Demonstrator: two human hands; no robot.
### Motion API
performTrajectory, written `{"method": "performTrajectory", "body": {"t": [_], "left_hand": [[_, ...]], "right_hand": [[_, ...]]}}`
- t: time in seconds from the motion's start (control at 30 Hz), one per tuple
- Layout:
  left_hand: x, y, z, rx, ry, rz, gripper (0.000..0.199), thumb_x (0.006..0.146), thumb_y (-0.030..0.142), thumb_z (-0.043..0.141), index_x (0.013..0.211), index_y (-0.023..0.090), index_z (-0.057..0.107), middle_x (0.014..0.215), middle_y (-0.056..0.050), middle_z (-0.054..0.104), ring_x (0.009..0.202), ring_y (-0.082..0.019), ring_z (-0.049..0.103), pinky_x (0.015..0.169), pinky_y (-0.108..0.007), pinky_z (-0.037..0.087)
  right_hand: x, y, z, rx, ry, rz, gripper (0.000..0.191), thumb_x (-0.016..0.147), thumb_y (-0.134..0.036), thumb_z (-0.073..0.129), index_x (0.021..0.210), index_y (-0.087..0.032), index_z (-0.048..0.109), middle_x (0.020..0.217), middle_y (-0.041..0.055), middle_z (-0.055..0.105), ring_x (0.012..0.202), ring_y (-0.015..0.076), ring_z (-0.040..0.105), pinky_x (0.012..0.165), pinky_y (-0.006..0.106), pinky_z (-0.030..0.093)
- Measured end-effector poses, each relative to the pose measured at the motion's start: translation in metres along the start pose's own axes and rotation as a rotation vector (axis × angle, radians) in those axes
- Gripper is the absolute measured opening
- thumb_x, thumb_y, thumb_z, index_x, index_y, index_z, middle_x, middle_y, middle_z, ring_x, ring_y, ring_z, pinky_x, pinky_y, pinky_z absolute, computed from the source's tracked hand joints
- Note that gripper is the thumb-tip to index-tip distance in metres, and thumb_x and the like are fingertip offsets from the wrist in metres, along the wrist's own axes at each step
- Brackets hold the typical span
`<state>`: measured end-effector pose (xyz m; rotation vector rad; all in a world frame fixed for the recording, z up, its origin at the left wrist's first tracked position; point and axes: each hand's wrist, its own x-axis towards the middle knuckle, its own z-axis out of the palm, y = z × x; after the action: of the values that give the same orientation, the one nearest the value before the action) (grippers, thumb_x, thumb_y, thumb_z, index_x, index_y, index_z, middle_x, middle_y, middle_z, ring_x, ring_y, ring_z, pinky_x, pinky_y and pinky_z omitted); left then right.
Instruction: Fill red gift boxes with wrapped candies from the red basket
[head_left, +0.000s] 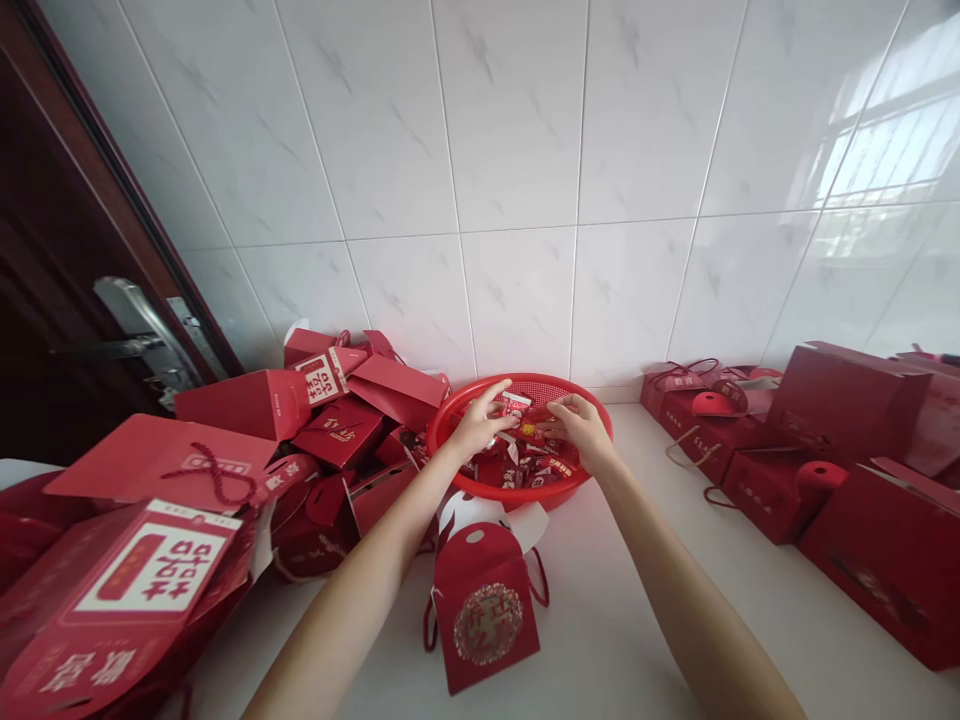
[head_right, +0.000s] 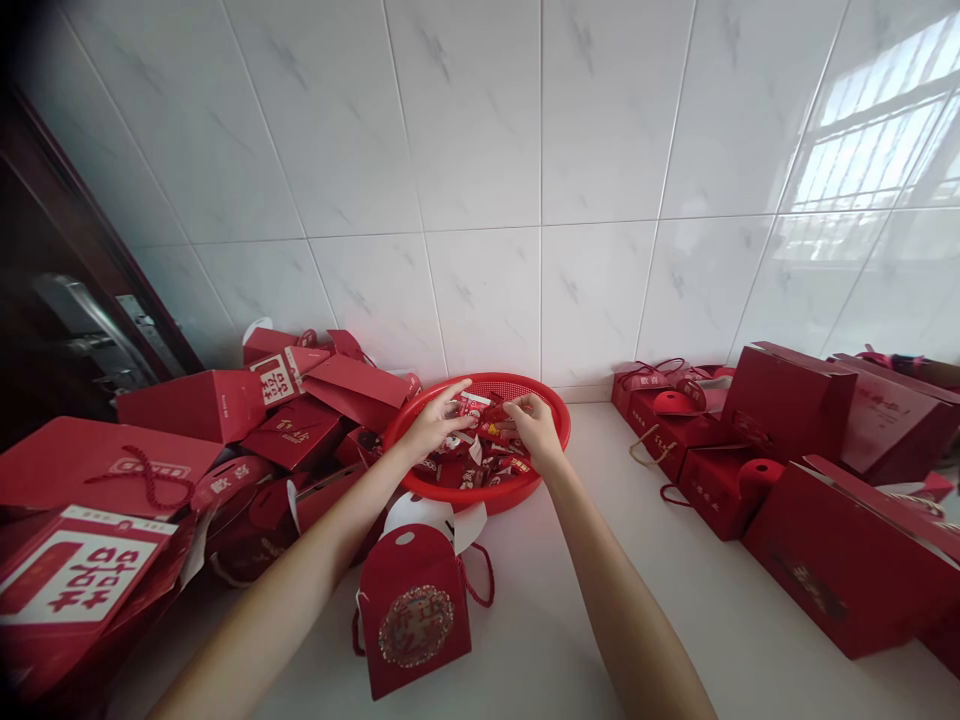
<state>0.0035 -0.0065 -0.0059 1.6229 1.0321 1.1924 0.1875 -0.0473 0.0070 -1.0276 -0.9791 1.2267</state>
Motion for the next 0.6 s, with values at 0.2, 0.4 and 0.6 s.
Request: {"method": "performTrajectory", "body": {"t": [0.2,0.4,0.6], "left_hand": [[0.002,-0.006,-0.002,-0.057,-0.066,-0.013,0.091,0.068,0.025,0.084,0.149,0.019,0.044,0.108,-0.009,0.074,0.104,-0.025,0.067,0.086,-0.035,0.055],[-0.002,0.002,0.001,-0.044,-0.155,0.044,0.075,0.065,0.026,0.087,0.134,0.019,0.057,0.104,-0.008,0.074,0.100,-0.023,0.068,0.091,-0.038,0.053],[-0.001,0.003,0.004,0.179,-0.169,0.107,0.044,0.071,0.037,0.079,0.108,0.016,0.067,0.108,-0.009,0.071,0.102,-0.023,0.066,0.091,-0.035,0.051]], "right_hand": [[0.004,0.007,-0.005,-0.185,-0.022,-0.134,0.031,0.071,-0.047,0.074,0.064,-0.019,0.061,0.069,0.0034,0.069,0.063,0.0161,0.062,0.055,0.026,0.047],[0.006,0.014,-0.007,-0.208,-0.213,-0.166,0.037,0.059,-0.046,0.083,0.070,-0.017,0.063,0.067,0.0024,0.068,0.062,0.0144,0.060,0.053,0.024,0.045],[0.005,0.014,-0.007,-0.107,-0.204,-0.155,0.034,0.061,-0.040,0.080,0.067,-0.019,0.054,0.062,-0.0011,0.062,0.057,0.0126,0.057,0.051,0.023,0.044]]}}
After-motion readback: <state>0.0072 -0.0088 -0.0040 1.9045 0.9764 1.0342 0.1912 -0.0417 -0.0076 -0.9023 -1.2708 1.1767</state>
